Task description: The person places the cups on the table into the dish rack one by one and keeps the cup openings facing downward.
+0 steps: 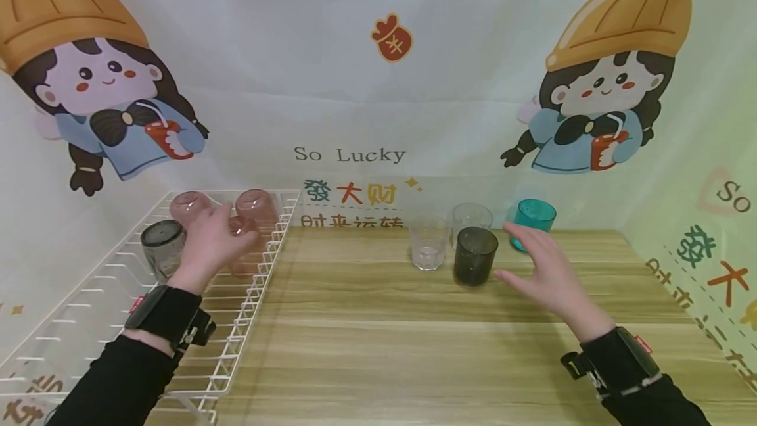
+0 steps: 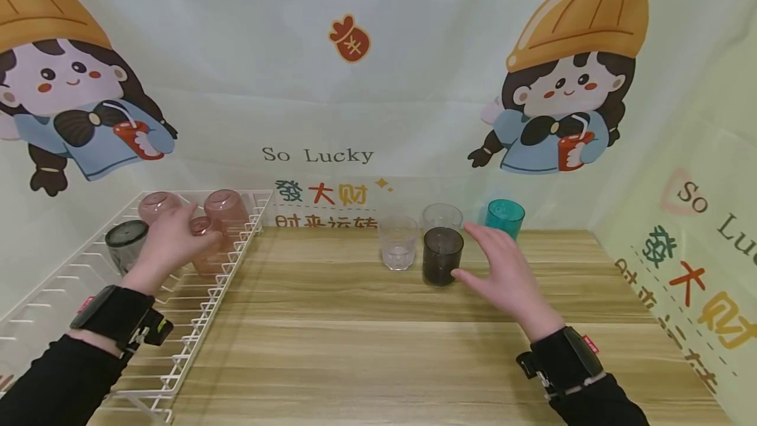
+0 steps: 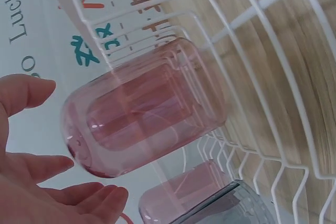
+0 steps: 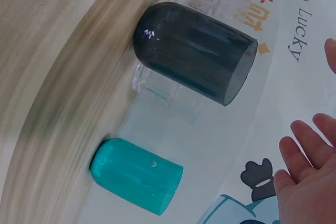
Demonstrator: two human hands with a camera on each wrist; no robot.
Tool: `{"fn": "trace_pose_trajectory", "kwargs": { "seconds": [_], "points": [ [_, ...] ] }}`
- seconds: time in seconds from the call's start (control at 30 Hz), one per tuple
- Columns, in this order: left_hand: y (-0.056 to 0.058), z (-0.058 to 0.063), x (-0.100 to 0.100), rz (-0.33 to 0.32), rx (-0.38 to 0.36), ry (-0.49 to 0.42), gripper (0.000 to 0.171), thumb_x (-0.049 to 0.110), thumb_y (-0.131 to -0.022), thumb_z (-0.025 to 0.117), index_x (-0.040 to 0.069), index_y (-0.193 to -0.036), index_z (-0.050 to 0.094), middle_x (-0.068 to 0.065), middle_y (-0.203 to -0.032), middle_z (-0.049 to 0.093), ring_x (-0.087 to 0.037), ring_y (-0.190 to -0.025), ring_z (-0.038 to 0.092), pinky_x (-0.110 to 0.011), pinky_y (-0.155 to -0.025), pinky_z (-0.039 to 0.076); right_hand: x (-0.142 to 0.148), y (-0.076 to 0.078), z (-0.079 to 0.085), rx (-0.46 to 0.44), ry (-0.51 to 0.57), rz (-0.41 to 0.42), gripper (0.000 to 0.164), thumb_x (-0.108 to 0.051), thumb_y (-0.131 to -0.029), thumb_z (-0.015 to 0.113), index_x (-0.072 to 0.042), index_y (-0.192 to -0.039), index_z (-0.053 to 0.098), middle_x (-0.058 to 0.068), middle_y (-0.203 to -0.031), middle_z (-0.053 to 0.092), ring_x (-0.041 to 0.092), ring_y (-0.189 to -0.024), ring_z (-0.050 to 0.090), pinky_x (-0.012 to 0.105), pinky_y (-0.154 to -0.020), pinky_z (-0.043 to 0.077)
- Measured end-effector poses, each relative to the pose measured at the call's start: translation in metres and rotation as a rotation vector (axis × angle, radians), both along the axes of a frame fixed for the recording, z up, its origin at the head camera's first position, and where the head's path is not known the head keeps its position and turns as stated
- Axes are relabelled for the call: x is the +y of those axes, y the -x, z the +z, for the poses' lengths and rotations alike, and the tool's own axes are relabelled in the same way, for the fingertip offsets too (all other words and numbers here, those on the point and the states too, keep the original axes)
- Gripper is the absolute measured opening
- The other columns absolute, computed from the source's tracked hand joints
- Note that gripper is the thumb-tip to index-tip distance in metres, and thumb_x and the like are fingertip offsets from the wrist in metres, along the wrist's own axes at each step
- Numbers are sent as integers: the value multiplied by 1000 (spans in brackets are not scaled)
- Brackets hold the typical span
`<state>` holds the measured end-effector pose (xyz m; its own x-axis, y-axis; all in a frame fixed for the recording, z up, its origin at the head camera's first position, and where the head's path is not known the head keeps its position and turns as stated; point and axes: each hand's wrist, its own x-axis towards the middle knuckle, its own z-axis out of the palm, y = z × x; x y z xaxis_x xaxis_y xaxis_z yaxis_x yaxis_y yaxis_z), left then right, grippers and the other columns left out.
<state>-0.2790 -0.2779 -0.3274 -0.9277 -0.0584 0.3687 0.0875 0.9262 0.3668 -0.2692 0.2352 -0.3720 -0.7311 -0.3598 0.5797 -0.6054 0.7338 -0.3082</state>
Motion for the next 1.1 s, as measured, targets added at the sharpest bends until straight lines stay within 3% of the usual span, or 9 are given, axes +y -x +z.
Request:
{"fn": "trace_pose_trajectory", "kwargs": {
  "seconds": [0.1, 0.33, 0.77, 1.1],
  "points": [
    [-4, 4, 1, -5, 30, -20, 42, 30, -82, 62, -5, -103, 51, -24, -94, 55, -39, -92, 49, -52, -74, 42, 0, 0, 2, -26, -8, -13, 76, -20, -74, 80, 0, -137, 44, 21, -135, 49, 41, -124, 43, 59, -101, 34],
    [-15, 10, 2, 2, 34, -52, 73, 32, -83, 62, -13, -135, 37, -36, -131, 42, -50, -125, 33, -65, -99, 29, -5, 1, 2, -58, -26, -25, 76, -20, -74, 80, 1, -137, 43, 22, -135, 49, 42, -124, 42, 59, -102, 34],
    [-28, 21, 10, -24, 105, -60, 77, 30, -82, 65, -14, -138, 33, -37, -133, 41, -52, -125, 33, -66, -102, 24, -12, 7, -3, -88, -53, -42, 75, -22, -76, 79, 1, -138, 43, 22, -136, 49, 41, -124, 42, 57, -102, 36],
    [-37, 27, 14, -33, 109, -92, 83, 30, -82, 66, -10, -143, 27, -35, -141, 35, -52, -130, 28, -68, -104, 22, -18, 12, -4, -99, -82, -71, 72, -25, -77, 78, -1, -136, 45, 21, -135, 51, 40, -124, 44, 56, -102, 37]
  ]
}}
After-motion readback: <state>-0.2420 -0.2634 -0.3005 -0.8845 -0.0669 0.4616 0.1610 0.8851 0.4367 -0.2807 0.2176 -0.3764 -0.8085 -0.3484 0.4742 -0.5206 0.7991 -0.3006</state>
